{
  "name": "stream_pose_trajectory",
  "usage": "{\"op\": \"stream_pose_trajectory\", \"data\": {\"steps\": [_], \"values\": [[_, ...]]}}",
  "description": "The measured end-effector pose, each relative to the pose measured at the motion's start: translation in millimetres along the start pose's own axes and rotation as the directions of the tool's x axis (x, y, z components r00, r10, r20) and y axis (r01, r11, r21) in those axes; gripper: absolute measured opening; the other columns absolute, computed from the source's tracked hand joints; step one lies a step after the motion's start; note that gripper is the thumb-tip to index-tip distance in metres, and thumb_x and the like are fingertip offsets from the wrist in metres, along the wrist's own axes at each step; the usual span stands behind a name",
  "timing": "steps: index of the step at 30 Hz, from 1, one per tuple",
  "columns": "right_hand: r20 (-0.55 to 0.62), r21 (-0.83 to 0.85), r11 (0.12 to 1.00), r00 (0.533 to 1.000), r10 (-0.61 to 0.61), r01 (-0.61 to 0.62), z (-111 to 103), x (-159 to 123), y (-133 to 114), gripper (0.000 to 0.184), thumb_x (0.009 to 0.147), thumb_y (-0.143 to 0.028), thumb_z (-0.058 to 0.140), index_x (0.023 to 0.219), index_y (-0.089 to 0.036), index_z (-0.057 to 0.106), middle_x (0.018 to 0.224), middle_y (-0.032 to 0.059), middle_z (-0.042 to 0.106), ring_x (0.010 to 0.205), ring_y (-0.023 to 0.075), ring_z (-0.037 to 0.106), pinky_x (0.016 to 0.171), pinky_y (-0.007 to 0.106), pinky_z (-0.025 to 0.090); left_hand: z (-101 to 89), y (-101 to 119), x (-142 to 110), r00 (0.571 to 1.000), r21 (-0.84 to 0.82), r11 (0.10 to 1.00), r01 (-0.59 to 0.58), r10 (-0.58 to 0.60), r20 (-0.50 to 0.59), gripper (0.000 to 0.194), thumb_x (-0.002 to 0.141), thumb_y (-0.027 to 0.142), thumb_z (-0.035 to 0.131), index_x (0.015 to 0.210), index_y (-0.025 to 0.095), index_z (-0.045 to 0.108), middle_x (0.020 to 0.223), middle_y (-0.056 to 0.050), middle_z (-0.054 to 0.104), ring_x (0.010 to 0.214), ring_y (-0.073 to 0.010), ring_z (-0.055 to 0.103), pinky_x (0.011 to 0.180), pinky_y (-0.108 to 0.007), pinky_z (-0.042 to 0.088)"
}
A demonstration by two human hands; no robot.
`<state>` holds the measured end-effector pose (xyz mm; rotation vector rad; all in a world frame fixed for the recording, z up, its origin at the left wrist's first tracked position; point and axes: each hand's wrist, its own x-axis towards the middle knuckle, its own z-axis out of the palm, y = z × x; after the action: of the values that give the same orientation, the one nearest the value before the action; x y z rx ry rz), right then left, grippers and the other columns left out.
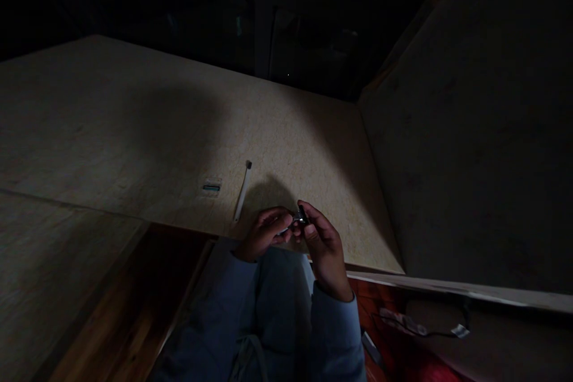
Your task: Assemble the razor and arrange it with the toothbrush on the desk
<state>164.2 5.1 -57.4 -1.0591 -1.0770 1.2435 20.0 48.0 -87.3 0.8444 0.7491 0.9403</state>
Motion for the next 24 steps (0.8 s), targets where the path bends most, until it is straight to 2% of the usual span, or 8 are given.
{"op": "stream_pose_trajectory", "data": {"steps": [5, 10, 16, 20, 24], "values": [[0.02, 0.006, 1.0, 1.0, -0.007, 0.007, 1.9, 0.4, -2.7, 0.04, 0.093, -0.045, 0.065, 0.13, -0.029, 0.067, 0.097, 0.0035, 0.073, 0.076, 0.0168, 0.064, 0.071, 0.032, 0.054, -0.1, 0.1, -0.7, 0.999, -0.01, 1.0, -0.008, 0.007, -0.043, 0.046, 0.069, 0.06, 0.082, 0.077, 0.016, 0.069, 0.068, -0.003, 0.065, 0.054, -0.0113, 0.056, 0.051, -0.022, 0.042], [0.034, 0.011, 1.0, 0.999, -0.005, 0.005, 1.2, -0.8, -3.1, 0.038, 0.094, -0.046, 0.064, 0.129, -0.03, 0.068, 0.096, 0.0035, 0.073, 0.079, 0.0178, 0.065, 0.073, 0.032, 0.054, -1.2, 0.8, 0.0, 0.999, 0.027, 0.998, -0.049, 0.049, 0.015, 0.046, 0.073, 0.06, 0.078, 0.072, 0.015, 0.071, 0.063, -0.004, 0.065, 0.054, -0.0123, 0.056, 0.051, -0.023, 0.044], [0.063, 0.11, 0.994, 0.998, 0.017, -0.024, 0.8, -1.4, -1.6, 0.039, 0.093, -0.047, 0.067, 0.128, -0.029, 0.067, 0.095, 0.0032, 0.072, 0.075, 0.0157, 0.063, 0.071, 0.031, 0.051, -0.3, -0.8, -0.3, 0.998, 0.051, 0.997, -0.057, 0.056, 0.013, 0.051, 0.072, 0.063, 0.076, 0.075, 0.013, 0.071, 0.066, -0.005, 0.068, 0.053, -0.0119, 0.058, 0.042, -0.019, 0.034], [0.093, 0.17, 0.985, 0.996, 0.018, -0.034, 1.3, -1.6, -3.3, 0.037, 0.093, -0.045, 0.068, 0.126, -0.03, 0.068, 0.092, 0.0023, 0.071, 0.076, 0.0151, 0.062, 0.072, 0.029, 0.05, -0.6, -1.4, -0.2, 0.996, 0.056, 0.995, -0.082, 0.079, 0.041, 0.051, 0.073, 0.063, 0.076, 0.071, 0.013, 0.07, 0.062, -0.005, 0.066, 0.053, -0.0131, 0.059, 0.043, -0.02, 0.036], [0.139, 0.21, 0.977, 0.99, 0.013, -0.043, -1.3, -3.3, -3.5, 0.038, 0.092, -0.042, 0.07, 0.127, -0.029, 0.067, 0.092, 0.0025, 0.07, 0.079, 0.015, 0.062, 0.073, 0.029, 0.05, -3.7, -5.1, 1.6, 0.992, 0.058, 0.99, -0.126, 0.127, -0.009, 0.052, 0.073, 0.066, 0.074, 0.065, 0.014, 0.067, 0.051, 0.0, 0.058, 0.045, -0.0098, 0.049, 0.043, -0.021, 0.034]]}}
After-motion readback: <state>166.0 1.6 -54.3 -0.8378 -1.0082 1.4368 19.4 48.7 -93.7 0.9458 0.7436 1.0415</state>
